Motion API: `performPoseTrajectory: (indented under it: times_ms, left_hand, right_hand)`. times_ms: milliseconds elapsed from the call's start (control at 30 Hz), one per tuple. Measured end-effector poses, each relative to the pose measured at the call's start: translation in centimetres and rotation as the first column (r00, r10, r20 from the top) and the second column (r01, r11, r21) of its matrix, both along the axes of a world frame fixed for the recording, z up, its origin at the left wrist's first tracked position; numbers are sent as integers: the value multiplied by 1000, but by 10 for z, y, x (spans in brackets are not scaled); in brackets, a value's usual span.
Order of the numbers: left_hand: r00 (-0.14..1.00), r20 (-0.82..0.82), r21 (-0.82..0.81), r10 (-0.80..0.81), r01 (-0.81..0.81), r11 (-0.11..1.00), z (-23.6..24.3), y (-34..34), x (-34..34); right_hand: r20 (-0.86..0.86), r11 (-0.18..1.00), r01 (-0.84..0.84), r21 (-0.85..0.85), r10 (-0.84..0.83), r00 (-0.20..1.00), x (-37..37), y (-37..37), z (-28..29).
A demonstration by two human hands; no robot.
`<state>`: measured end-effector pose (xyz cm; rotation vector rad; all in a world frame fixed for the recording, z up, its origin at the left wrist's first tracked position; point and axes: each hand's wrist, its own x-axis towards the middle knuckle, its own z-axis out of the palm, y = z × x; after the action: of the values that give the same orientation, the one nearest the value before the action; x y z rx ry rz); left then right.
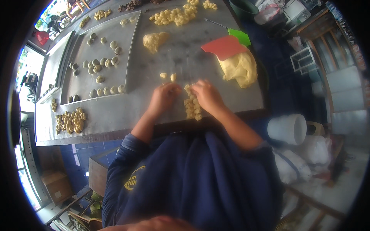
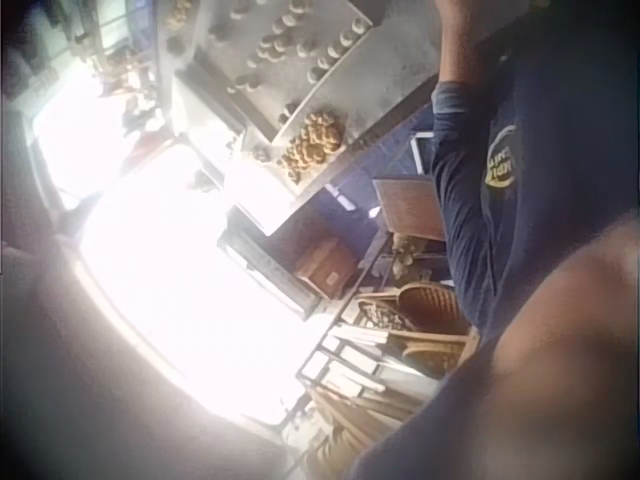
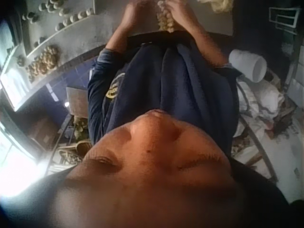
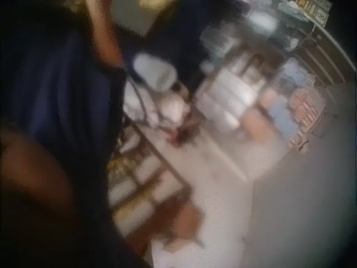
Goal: The person rolls a piece of dough into a long strand and then pinches off small pieces to assemble a shaped pastry on the table.
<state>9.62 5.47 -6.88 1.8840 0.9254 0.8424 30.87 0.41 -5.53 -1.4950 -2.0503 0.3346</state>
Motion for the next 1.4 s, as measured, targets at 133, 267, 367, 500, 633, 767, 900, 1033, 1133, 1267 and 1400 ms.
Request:
performPoseTrajectory:
  times_ms: [133,267,367,500,633,767,900,1033,1133,1267,1400]
  left_hand:
    - [996,-13,-267,85,-85,960,12,-1,-1]
    - [959,202,-134,199,-174,976,7,-7,11]
    - [997,-33,-168,69,-74,983,7,-2,2]
    - [987,2,64,163,-163,985,4,-2,2]
    - [994,15,-84,112,-111,990,6,-3,4]
    - [965,225,-52,133,-124,991,-1,-5,8]
    - [983,-114,-183,141,-160,970,9,-1,-3]
    - [912,-218,423,347,-232,876,12,1,0]
    - [932,-286,487,222,-58,871,10,-4,-2]
    - [894,-440,251,-86,214,944,5,-18,0]
    - [908,-408,211,-90,191,959,7,-26,10]
  right_hand:
    - [-143,982,62,-179,-88,986,-2,-10,12]
    - [-116,986,70,-154,-88,989,-3,-17,-7]
    - [-50,998,37,-42,-39,998,1,-18,0]
    - [-187,977,51,-209,-91,978,1,-27,17]
    - [-161,980,99,-170,-127,979,0,-39,-6]
    - [-148,994,67,-91,-80,986,5,-38,2]
    - [-178,968,105,-229,-147,973,-2,-50,13]
    - [-128,991,93,-96,-105,986,1,-54,-4]
    - [-183,992,118,-42,-123,975,1,-56,5]
    - [-203,962,118,-246,-170,964,-2,-66,16]
    - [-250,983,51,-174,-94,964,9,-55,-4]
